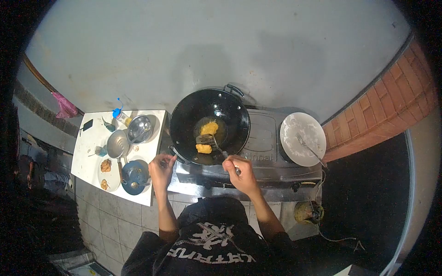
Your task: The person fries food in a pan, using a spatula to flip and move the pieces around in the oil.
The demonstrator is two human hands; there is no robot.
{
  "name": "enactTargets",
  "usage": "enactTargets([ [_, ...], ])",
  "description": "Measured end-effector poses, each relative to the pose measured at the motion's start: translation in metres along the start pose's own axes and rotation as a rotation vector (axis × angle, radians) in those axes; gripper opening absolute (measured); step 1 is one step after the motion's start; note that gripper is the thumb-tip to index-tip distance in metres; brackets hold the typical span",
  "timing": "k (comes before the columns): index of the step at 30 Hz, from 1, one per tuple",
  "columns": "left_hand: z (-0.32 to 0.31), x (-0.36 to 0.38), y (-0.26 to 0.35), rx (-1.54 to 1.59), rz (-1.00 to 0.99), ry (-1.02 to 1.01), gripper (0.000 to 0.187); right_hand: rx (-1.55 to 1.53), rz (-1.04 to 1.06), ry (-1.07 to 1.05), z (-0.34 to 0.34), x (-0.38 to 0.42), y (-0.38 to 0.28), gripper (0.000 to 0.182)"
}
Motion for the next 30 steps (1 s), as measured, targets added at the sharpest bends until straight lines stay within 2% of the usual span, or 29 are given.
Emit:
enactTargets([
  [9,0.000,0.000,0.000,0.023,-0.003,-0.011,0.022,0.019,0.034,-0.046,-0.004,-0.001,-0.003,0.029],
  [19,0.001,-0.001,0.003,0.037,-0.022,0.001,0.021,0.006,0.062,-0.076,-0.006,-0.004,-0.002,0.034],
  [28,0.000,-0.002,0.002,0.040,-0.006,-0.009,0.021,-0.012,-0.031,-0.034,0.003,-0.006,0.002,0.038],
  [30,-0.001,-0.002,0.001,0.038,-0.006,-0.013,0.021,-0.030,-0.139,0.040,0.008,-0.005,0.010,0.041],
])
Point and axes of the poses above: each hand's wrist, its own x-axis away from the middle knuckle, its own z-axis out of the back of the hand, y = z × x, the point moved 6 cm from there along -x, towards the middle knuckle, and after that the axes turned 14 degrees about y, right-handed, at the moved point
